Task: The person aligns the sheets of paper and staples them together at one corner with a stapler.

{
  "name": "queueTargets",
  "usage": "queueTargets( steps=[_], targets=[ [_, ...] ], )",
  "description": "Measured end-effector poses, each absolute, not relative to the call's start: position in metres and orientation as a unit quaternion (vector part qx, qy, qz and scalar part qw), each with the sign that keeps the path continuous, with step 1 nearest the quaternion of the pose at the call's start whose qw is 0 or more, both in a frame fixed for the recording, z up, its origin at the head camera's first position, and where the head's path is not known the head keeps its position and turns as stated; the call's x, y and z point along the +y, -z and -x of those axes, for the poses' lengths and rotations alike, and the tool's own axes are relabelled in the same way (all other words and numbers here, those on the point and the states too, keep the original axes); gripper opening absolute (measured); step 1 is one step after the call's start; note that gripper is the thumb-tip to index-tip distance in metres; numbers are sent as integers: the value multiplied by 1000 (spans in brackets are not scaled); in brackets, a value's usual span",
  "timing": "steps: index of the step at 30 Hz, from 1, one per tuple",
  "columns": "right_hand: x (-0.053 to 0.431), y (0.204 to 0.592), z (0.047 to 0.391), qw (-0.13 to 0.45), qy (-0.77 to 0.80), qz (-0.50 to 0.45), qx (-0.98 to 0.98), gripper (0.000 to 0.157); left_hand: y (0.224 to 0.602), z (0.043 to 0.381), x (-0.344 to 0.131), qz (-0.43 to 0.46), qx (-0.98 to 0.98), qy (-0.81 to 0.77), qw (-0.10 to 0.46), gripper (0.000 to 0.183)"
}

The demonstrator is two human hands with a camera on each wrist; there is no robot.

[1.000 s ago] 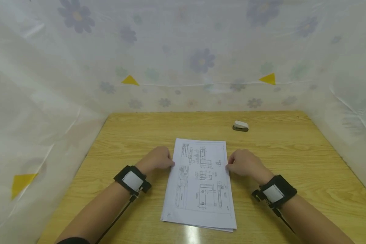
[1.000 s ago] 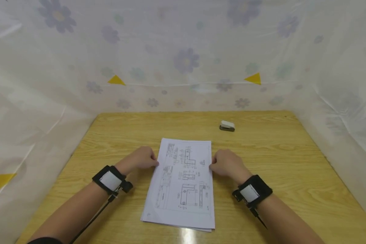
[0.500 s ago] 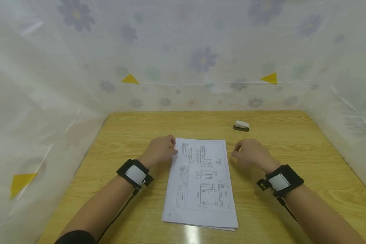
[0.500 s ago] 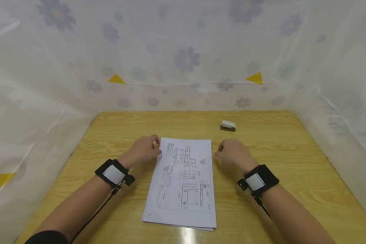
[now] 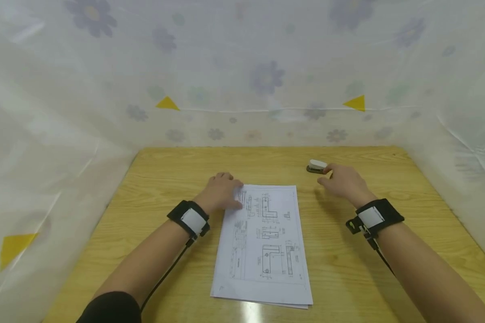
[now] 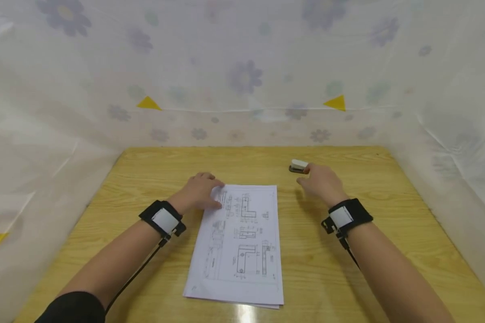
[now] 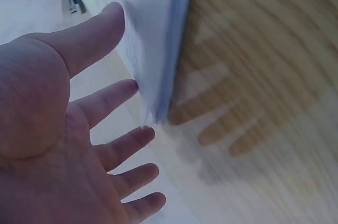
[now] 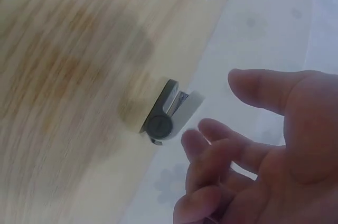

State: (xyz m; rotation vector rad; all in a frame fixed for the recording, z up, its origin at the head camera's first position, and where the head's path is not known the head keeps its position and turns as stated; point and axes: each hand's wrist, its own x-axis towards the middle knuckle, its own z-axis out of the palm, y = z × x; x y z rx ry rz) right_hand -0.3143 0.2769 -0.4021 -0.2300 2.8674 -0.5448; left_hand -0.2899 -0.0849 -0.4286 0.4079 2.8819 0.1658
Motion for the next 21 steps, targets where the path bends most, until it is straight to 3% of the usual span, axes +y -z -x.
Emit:
queueTargets(
  steps=[8, 21],
  targets=[
    [278, 408, 333, 87, 188, 90, 974, 69, 432, 288, -87, -125, 983, -55, 119, 83],
    [269, 418, 350, 106, 235, 114, 959, 72, 438, 289, -89, -129, 985, -67, 89, 67]
  ],
)
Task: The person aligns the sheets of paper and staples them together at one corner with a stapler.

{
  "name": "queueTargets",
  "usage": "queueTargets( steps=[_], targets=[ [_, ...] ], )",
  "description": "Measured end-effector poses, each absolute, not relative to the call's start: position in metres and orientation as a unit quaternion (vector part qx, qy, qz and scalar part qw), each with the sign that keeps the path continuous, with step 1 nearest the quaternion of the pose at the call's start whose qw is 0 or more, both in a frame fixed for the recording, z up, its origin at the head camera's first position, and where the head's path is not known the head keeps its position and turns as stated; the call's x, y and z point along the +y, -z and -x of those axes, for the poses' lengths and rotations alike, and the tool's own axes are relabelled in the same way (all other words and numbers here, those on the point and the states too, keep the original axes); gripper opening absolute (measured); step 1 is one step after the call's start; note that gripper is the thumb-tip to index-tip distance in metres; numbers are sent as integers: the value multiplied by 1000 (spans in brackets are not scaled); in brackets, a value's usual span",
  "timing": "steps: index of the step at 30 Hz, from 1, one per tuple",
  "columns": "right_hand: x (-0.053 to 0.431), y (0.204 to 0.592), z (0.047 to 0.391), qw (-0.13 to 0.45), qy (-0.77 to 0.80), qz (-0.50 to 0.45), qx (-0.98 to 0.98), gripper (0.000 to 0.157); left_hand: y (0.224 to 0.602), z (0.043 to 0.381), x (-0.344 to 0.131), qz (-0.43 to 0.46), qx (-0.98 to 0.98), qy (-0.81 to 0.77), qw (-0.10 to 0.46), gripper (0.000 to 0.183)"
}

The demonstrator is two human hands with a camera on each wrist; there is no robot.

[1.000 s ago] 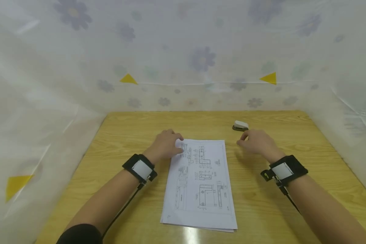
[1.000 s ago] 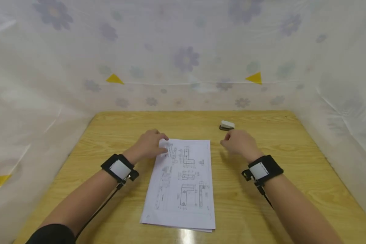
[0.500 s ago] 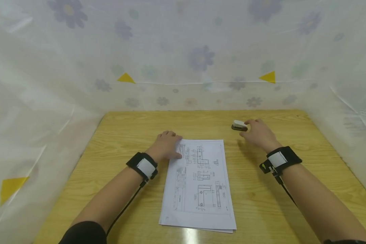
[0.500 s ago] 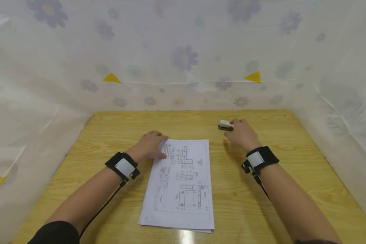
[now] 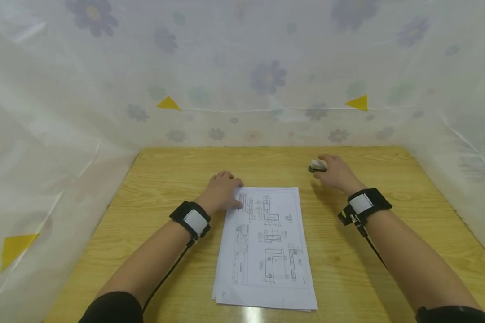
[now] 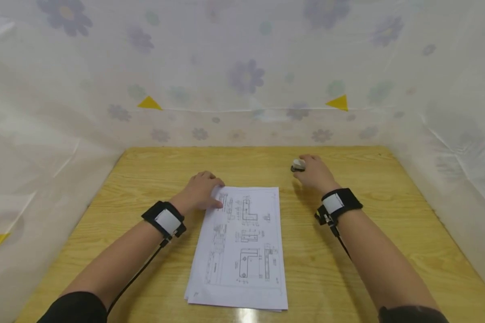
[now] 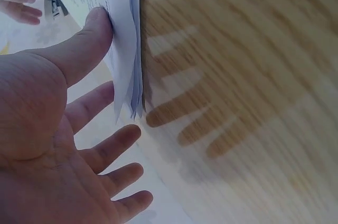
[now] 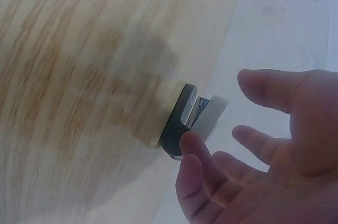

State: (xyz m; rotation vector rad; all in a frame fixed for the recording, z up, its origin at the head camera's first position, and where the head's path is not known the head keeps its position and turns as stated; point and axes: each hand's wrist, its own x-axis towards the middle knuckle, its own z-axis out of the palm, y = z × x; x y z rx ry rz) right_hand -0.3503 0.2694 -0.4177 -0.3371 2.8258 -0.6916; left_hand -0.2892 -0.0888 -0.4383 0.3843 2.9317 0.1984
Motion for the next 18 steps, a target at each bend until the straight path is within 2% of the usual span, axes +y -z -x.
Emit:
queueTargets(
  steps=[6, 11, 15, 18],
  targets=[
    [273, 432, 357, 92, 241, 130, 957, 69, 436, 280, -77, -179, 980, -72, 46, 63],
    [284, 445, 362, 84, 246, 126, 957, 66, 415, 249, -50, -305, 951, -53, 11, 46],
    [287, 445, 363, 83, 244, 125, 958, 67, 403, 226, -36, -404, 915, 5, -25, 41],
    [286, 446, 366, 83, 245, 131, 957, 67, 399, 214, -29, -440, 897, 36, -38, 39]
  ],
)
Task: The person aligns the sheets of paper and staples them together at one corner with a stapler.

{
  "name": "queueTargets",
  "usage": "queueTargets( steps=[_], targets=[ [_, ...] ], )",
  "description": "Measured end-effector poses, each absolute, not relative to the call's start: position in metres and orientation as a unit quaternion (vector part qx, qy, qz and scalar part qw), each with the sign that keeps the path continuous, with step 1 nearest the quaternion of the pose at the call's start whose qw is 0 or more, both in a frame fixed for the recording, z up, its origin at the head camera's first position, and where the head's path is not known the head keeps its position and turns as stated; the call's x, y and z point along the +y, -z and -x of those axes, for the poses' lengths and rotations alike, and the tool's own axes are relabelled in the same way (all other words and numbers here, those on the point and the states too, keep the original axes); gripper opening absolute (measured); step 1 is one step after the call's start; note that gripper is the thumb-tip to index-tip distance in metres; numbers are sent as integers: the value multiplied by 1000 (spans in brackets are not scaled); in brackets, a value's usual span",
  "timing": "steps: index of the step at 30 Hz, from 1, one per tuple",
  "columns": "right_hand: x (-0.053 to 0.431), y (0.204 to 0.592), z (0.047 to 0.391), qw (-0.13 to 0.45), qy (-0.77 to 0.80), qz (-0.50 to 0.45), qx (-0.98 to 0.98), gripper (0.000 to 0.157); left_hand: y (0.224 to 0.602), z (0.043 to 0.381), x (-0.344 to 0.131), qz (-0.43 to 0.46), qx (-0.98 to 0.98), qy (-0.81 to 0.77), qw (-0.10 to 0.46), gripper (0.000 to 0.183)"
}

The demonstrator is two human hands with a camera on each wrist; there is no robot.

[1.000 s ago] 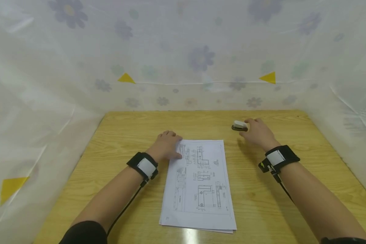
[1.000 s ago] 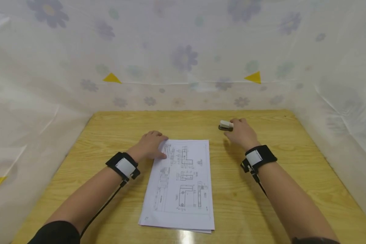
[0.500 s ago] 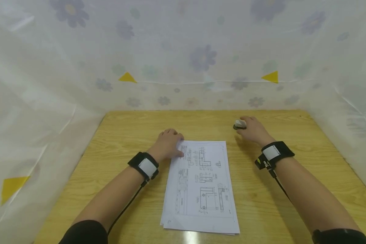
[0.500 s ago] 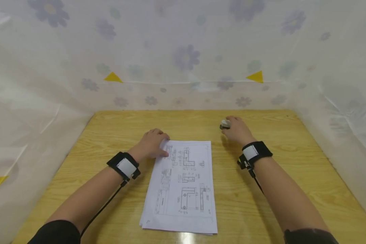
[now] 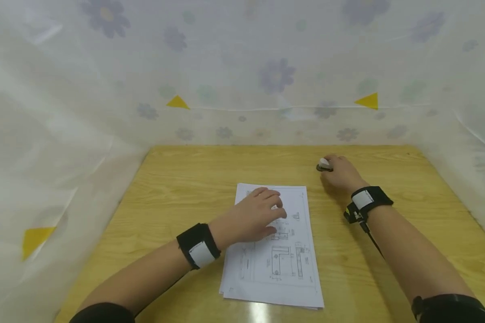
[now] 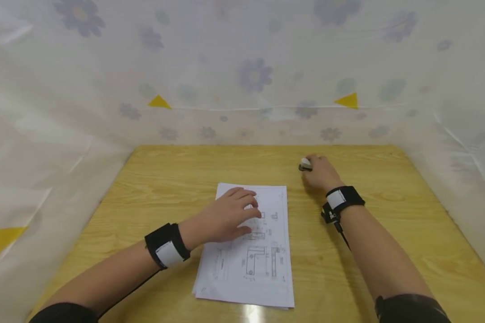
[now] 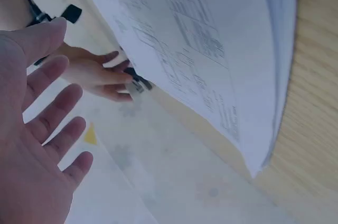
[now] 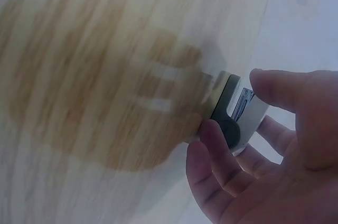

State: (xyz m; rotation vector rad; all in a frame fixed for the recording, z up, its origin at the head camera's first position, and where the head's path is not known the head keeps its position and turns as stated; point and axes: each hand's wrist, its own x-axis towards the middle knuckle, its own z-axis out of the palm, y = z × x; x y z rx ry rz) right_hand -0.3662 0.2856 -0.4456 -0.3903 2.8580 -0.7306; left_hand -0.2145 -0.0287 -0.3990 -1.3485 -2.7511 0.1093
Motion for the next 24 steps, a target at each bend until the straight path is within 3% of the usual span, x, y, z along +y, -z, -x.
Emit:
queueTargets(
  steps=[4, 13, 24],
  targets=[
    [283, 447, 371, 84, 245, 132, 957, 65, 395, 206, -23, 463, -884, -50, 35, 38],
    [282, 453, 380, 60, 227, 127, 964, 52, 407, 192, -8, 510, -859, -24, -30, 40],
    [279, 459, 385, 56, 235, 128, 962, 39, 420, 182, -6, 549, -834, -17, -57, 46]
  ],
)
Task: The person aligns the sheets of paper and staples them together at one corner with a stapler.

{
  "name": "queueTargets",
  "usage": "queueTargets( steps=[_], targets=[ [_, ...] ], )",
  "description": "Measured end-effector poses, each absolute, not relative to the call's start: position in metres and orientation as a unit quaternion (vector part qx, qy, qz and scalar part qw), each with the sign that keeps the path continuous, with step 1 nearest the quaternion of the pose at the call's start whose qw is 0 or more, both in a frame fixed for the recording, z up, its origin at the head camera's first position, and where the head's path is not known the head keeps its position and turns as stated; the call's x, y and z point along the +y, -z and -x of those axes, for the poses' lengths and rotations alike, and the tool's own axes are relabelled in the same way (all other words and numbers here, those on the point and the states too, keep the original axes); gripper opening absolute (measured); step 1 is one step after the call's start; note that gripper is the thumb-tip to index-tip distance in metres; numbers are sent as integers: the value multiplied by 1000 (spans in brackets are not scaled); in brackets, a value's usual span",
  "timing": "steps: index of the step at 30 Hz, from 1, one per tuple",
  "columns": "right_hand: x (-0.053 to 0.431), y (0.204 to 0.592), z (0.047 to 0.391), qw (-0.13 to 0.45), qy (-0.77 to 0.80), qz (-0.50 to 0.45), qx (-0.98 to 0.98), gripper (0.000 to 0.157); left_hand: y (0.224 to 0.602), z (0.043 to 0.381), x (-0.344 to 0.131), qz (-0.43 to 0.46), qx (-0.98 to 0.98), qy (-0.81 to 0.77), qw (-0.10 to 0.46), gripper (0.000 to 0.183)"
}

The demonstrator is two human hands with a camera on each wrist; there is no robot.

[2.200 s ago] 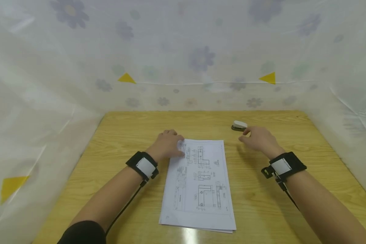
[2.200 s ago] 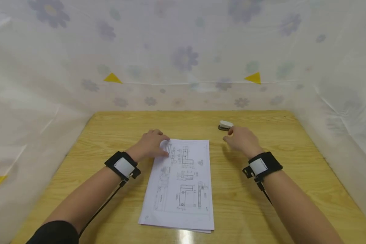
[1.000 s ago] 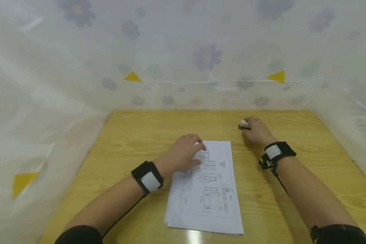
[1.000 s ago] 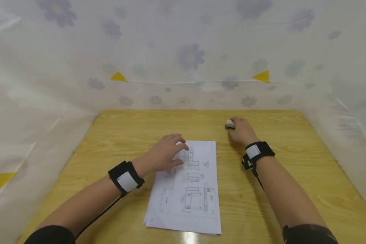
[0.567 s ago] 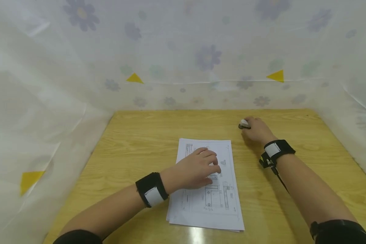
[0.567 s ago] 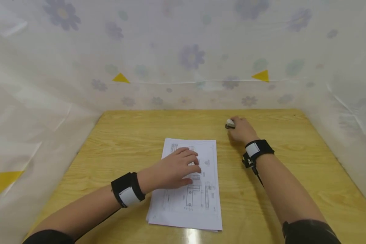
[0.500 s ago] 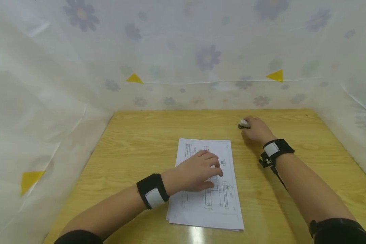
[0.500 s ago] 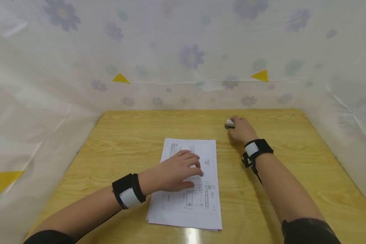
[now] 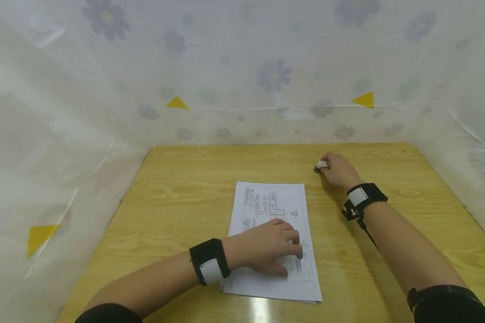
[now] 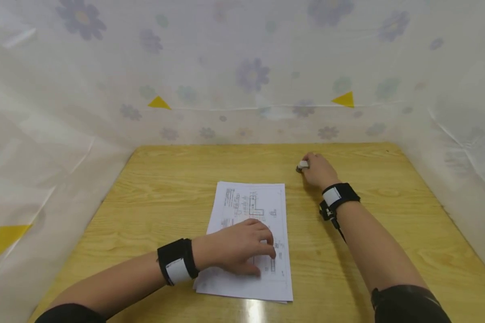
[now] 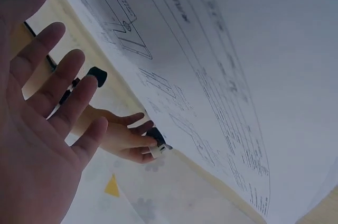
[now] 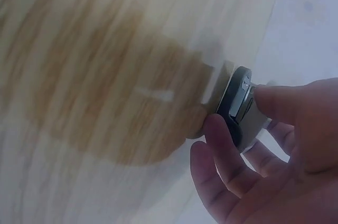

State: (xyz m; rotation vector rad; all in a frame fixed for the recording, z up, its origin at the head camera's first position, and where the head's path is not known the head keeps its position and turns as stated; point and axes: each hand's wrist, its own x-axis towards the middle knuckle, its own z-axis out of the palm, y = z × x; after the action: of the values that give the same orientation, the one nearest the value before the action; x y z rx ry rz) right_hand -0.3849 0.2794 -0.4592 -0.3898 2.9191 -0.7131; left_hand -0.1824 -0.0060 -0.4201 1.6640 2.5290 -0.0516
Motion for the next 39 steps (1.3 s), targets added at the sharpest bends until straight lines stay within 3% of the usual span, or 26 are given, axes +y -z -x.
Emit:
queueTargets(
  steps=[17, 32, 39],
  targets=[
    [277, 452, 366, 70, 224, 145, 961, 36, 437, 166, -9, -547, 828, 5, 124, 82],
    [277, 441, 325, 72, 226, 171, 956, 37, 433, 159, -2, -519, 846, 11, 120, 71],
    [272, 438, 295, 60, 226, 196, 952, 32, 434, 160, -2, -501, 860, 24, 91, 59]
  ],
)
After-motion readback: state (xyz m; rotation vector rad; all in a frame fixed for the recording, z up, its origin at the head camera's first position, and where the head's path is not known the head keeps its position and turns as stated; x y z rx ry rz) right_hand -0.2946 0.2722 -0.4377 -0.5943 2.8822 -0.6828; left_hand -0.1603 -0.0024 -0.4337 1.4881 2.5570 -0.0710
